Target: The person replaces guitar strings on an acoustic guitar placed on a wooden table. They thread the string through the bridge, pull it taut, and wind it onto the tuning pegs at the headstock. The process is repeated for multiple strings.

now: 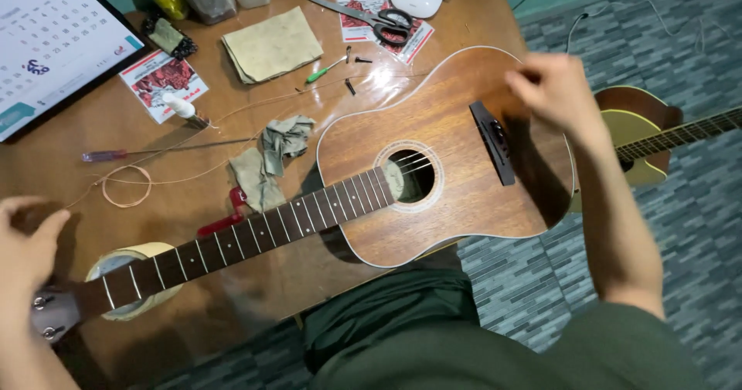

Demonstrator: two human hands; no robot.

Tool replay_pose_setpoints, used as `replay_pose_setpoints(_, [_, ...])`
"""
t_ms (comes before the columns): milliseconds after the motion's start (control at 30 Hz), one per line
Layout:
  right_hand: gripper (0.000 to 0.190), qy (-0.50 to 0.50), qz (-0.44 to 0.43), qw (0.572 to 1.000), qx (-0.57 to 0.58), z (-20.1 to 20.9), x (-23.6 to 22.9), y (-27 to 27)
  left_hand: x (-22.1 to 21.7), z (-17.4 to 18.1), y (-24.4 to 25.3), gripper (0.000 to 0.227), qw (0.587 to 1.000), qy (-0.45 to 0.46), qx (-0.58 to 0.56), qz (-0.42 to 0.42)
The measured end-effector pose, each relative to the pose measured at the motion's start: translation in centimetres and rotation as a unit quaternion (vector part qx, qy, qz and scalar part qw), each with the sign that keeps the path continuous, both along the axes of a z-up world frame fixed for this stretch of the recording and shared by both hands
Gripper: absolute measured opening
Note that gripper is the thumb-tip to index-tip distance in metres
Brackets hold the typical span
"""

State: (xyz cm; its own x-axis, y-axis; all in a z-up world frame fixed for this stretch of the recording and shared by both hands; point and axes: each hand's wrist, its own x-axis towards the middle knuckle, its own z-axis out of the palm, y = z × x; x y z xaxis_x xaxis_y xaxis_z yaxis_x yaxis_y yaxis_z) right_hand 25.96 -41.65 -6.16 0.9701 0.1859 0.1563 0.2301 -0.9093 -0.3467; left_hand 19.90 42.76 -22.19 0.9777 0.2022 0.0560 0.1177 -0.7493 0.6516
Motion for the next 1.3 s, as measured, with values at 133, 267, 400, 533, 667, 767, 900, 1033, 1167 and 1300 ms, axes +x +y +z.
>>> replay_pose_setpoints(133, [0.021,0.062,-0.148,0.983,0.093,0.7,-8.7,5.6,-7.6,13.9,-17.8,0.016,0.992,0.024,0.036,0.116])
replay_pose_setpoints(267, [0.009,-0.076,-0.193,0.964,0.166,-4.9,-10.3,5.6,-9.9,14.5,-31.7,0.019,0.98,-0.187,-0.054,-0.046])
replay_pose_setpoints(400, [0.008,-0.182,-0.129,0.971,0.081,-7.3,-9.9,4.6,-9.1,8.9,-39.6,0.019,0.95,-0.265,-0.002,-0.168])
replay_pose_setpoints(533, [0.006,-0.192,-0.116,0.974,0.029,-8.2,-10.2,4.4,-8.4,9.0,-41.8,0.01,0.947,-0.282,0.023,-0.151])
replay_pose_setpoints(667, [0.005,-0.218,-0.094,0.971,0.021,-8.5,-10.1,4.2,-8.0,8.6,-41.9,0.009,0.942,-0.309,0.023,-0.131])
replay_pose_setpoints(767, [0.005,-0.235,-0.083,0.968,0.013,-9.2,-9.9,4.0,-8.1,8.5,-41.6,0.01,0.939,-0.316,0.032,-0.131])
replay_pose_setpoints(900, [0.009,-0.243,-0.118,0.962,0.028,-8.6,-10.3,4.3,-7.5,8.1,-41.4,0.004,0.935,-0.322,0.044,-0.146])
replay_pose_setpoints(1033, [0.004,-0.259,-0.126,0.957,0.042,-4.4,-10.2,6.0,-7.4,9.4,-41.5,0.002,0.934,-0.323,0.047,-0.143])
replay_pose_setpoints(1167, [0.006,-0.239,-0.037,0.963,0.117,-1.4,-4.1,9.8,-7.5,9.3,-41.7,0.002,0.937,-0.318,0.056,-0.136])
replay_pose_setpoints(1300, [0.011,-0.013,0.083,0.995,-0.049,-6.5,9.2,14.2,-7.4,9.3,-41.7,0.004,0.937,-0.317,0.056,-0.139])
